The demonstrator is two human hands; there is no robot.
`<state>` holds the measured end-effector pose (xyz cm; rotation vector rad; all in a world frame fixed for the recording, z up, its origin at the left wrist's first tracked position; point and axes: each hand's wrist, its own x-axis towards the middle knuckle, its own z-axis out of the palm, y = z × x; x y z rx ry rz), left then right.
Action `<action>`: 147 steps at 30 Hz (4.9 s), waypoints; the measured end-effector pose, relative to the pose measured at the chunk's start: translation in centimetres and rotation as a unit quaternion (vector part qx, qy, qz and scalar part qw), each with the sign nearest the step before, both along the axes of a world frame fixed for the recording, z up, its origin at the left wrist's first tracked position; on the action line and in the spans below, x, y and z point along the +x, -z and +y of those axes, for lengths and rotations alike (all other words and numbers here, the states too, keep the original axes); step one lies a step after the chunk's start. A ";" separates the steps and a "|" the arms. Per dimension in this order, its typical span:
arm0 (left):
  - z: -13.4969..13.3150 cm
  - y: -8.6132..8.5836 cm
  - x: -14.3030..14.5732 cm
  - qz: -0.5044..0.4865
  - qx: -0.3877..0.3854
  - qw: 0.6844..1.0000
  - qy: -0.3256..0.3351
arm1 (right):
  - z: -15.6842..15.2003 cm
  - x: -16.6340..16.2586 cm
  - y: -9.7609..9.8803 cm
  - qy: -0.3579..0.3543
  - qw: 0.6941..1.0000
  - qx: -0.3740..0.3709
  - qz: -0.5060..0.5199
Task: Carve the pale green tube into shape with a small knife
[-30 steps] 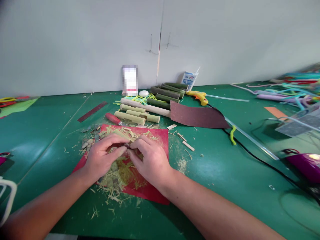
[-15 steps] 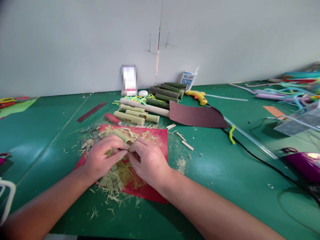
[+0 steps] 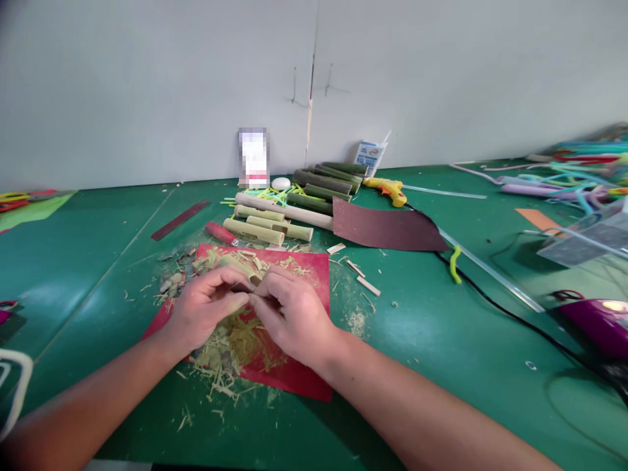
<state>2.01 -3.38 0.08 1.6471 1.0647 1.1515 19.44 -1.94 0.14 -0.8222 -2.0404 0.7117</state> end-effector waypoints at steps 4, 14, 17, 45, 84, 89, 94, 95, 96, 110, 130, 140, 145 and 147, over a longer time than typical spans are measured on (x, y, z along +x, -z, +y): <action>0.4 0.0 -0.5 0.008 0.001 0.999 -0.051 | 0.0 0.1 0.0 0.037 0.998 0.007 -0.049; 4.1 1.0 -4.9 0.250 0.213 0.923 -0.202 | 0.7 0.6 0.1 0.137 0.941 0.089 -0.295; 4.2 1.0 -4.5 0.268 0.204 0.921 -0.195 | 0.7 0.5 0.1 0.132 0.932 0.077 -0.330; 1.8 0.7 -1.6 -0.094 -0.143 0.976 -0.133 | 0.4 0.6 0.4 0.103 0.971 0.092 -0.196; 2.9 2.3 -3.5 0.178 0.016 0.971 -0.159 | 0.4 0.3 0.4 0.128 0.936 0.034 -0.327; 3.3 2.2 -3.8 0.202 0.045 0.962 -0.177 | 0.2 0.3 0.2 0.137 0.923 0.010 -0.360; 3.6 2.2 -4.2 0.260 0.087 0.944 -0.184 | 0.1 0.1 0.3 0.131 0.922 0.004 -0.365; 3.5 2.2 -4.2 0.270 0.095 0.941 -0.179 | 0.1 0.0 0.4 0.131 0.922 0.005 -0.363; 3.4 2.3 -4.2 0.277 0.107 0.940 -0.170 | 0.1 0.0 0.5 0.131 0.923 0.007 -0.362; 3.7 2.4 -4.4 0.296 0.086 0.937 -0.163 | 0.0 0.1 0.7 0.127 0.924 0.008 -0.360; 3.8 2.6 -4.0 0.329 0.228 0.906 -0.141 | 0.3 0.0 0.8 0.110 0.937 -0.002 -0.333; 3.8 2.7 -4.3 0.342 0.235 0.905 -0.096 | 0.1 -0.1 0.8 0.106 0.936 0.000 -0.336; 3.7 2.5 -4.1 0.353 0.241 0.893 -0.139 | 0.1 -0.2 0.9 0.107 0.934 0.000 -0.341; 3.5 2.4 -3.8 0.349 0.240 0.898 -0.120 | 0.1 -0.2 0.9 0.108 0.932 0.002 -0.347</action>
